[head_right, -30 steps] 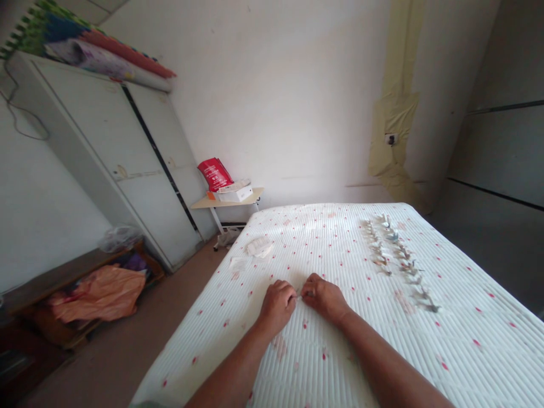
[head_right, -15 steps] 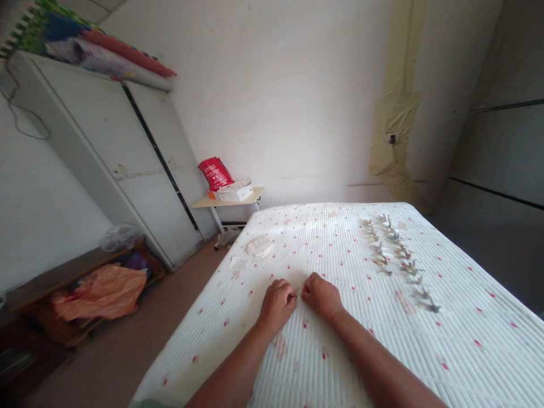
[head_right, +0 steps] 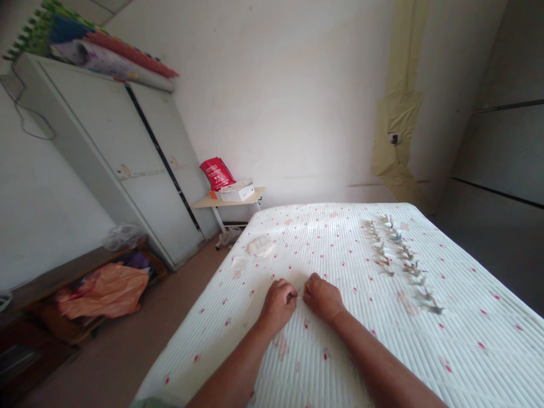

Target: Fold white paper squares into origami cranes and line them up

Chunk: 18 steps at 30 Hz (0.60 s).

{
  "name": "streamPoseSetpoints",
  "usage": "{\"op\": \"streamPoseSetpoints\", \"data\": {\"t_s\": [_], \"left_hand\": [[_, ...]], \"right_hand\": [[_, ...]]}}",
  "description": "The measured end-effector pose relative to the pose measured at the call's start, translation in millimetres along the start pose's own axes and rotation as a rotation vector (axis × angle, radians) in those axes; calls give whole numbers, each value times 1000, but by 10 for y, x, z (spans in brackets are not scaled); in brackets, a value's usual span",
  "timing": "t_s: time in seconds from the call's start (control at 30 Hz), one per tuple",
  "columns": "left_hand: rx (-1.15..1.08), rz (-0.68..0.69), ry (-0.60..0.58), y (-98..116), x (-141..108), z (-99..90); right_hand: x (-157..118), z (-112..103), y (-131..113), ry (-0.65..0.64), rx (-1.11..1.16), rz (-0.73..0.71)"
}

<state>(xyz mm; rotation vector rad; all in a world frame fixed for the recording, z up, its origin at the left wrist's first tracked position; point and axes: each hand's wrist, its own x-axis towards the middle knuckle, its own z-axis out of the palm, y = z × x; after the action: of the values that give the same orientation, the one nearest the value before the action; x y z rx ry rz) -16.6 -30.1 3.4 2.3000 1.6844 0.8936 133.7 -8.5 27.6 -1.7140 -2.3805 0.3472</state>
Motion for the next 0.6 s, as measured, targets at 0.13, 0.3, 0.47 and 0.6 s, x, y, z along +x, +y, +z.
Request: {"op": "streamPoseSetpoints", "data": {"t_s": [0.13,0.3,0.47,0.6], "left_hand": [[-45,9,-5,-64,4,13],[-83,1,-8,-70,18,7],[-103,-5,13,-46,31,-3],[-82,-42,9,-26,46,5]], "right_hand": [[-3,-10,-50,-19,-63,16],[-2,-9,-79,-25,-79,32],[15,-25,-76,-70,-54,82],[25,-55,-79,-88,-39,88]]}}
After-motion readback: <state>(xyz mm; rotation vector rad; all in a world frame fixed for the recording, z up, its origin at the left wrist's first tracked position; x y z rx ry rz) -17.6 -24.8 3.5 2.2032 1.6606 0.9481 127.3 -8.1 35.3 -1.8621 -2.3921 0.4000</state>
